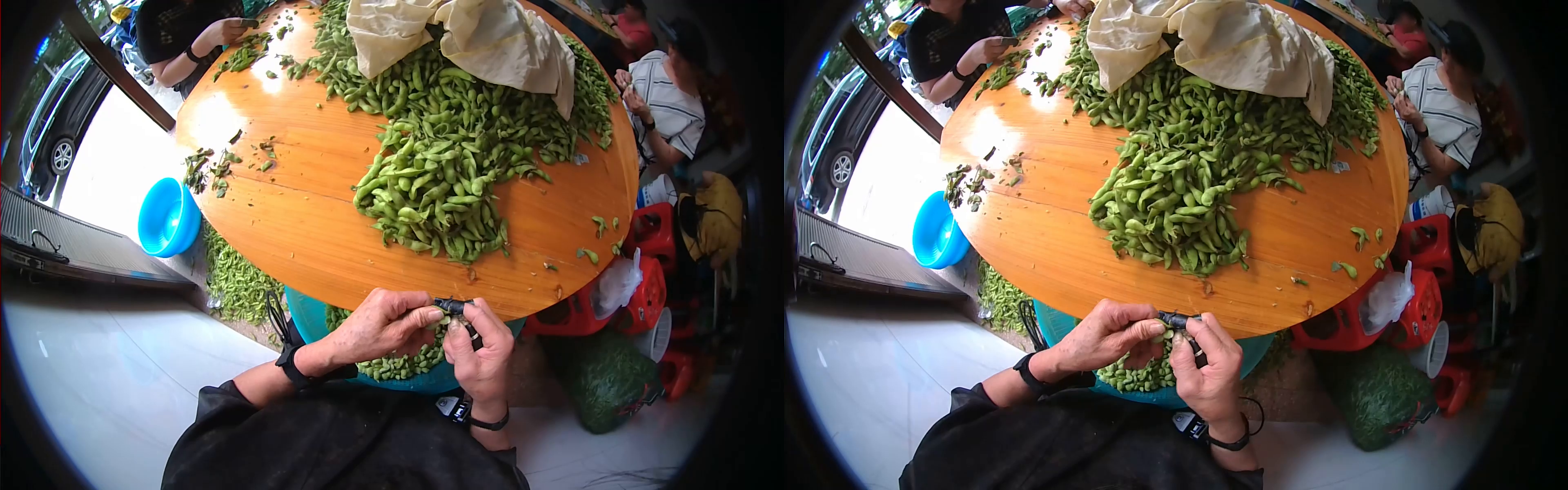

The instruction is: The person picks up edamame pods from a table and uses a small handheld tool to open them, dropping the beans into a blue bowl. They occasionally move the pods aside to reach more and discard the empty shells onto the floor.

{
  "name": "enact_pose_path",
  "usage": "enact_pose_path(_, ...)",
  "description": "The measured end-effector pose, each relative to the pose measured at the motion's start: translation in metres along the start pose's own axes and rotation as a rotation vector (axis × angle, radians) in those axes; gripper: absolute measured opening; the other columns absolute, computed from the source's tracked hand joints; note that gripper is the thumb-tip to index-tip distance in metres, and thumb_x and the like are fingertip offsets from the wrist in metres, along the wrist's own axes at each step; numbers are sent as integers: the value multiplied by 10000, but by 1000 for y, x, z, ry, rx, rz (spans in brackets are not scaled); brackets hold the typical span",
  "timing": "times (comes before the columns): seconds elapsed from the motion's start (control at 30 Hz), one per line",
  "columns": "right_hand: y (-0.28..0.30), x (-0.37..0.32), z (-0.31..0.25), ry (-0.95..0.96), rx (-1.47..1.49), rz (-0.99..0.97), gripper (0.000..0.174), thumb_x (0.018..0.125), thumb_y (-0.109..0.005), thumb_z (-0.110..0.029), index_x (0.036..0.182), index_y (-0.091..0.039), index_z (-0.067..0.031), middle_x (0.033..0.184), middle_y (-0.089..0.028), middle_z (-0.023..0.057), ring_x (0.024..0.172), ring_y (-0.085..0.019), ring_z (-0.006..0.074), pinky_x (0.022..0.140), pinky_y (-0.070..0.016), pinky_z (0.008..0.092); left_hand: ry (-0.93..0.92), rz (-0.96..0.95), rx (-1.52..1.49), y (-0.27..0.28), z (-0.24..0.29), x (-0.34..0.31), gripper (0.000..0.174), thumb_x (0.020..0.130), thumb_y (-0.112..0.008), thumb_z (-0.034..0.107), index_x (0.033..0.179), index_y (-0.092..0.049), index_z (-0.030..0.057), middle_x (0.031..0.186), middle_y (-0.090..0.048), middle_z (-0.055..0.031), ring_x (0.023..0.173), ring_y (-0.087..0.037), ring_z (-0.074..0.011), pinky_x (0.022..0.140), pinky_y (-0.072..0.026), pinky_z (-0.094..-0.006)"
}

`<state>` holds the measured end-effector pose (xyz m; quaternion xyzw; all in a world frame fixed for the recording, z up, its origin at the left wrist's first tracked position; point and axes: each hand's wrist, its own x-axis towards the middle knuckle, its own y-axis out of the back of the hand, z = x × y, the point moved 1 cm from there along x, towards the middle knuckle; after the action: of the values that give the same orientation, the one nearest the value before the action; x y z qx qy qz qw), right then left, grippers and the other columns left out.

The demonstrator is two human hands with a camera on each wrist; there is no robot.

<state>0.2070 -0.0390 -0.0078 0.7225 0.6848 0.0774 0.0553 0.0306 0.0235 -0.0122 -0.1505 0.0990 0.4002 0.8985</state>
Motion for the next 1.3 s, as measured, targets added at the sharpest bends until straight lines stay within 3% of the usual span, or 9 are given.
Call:
enact_pose_path(0.13,-10,1,-16,278,-437,151,183,806,-630,43,986,-603,57,847,-523,159,690,-592,311,608,-485,374,-15,-31,-282,-4,0,3,282,1031,-564,283,991,-625,11,689,-595,3,617,-574,-70,551,-465,-245)
enact_pose_path(0.43,-14,-1,-15,347,-479,128,179,812,-621,53,990,-605,41,848,-517,162,680,-591,323,575,-490,388,-97,-165,-333,-1,-11,0,243,1028,-573,232,1152,-569,24,824,-588,11,715,-555,-69,655,-454,-227)
enact_pose_path(0.67,-19,-3,-14,432,-579,149,176,815,-632,61,986,-606,32,847,-506,159,665,-582,321,564,-488,393,-69,-84,-466,-11,-15,1,257,947,-477,-39,1187,-556,9,861,-575,-11,730,-523,-82,661,-453,-235)
enact_pose_path(0.87,-5,-2,-4,261,-331,91,194,784,-629,61,976,-614,38,837,-540,154,669,-587,307,589,-479,367,-74,-107,-476,-8,-21,2,176,977,-470,24,1125,-565,16,809,-564,-8,699,-500,-72,617,-410,-220)
enact_pose_path(0.93,1,-2,-2,179,-208,65,162,790,-630,55,952,-618,43,818,-545,143,656,-582,280,587,-469,342,-23,-31,-489,-12,-17,1,172,912,-455,-4,1060,-538,28,729,-540,6,654,-479,-65,583,-378,-224)
enact_pose_path(1.07,17,-1,-5,-10,-14,-1,131,826,-634,30,954,-624,53,796,-542,105,647,-576,200,575,-461,310,-15,-123,-414,-13,-8,-2,114,960,-486,37,1062,-536,30,762,-557,-3,680,-499,-71,611,-402,-229)
enact_pose_path(1.2,18,-4,6,103,-121,21,132,818,-629,36,947,-620,66,791,-544,88,621,-567,159,541,-454,291,-3,-137,-454,-17,-11,-1,118,1015,-554,141,1042,-549,26,798,-605,-25,698,-532,-83,645,-450,-243)
enact_pose_path(1.27,25,-11,1,75,-79,118,128,797,-629,52,920,-608,75,788,-554,104,623,-558,156,549,-450,290,58,-188,-2,-10,-3,-3,203,1021,-563,156,1175,-584,26,818,-670,-36,748,-613,-88,686,-504,-272)
enact_pose_path(1.3,38,-16,-2,41,0,146,131,771,-632,56,895,-598,80,785,-562,114,639,-555,157,561,-447,304,-28,-201,243,-7,14,-8,197,987,-606,127,1150,-616,17,819,-695,-72,744,-671,-155,668,-537,-314)
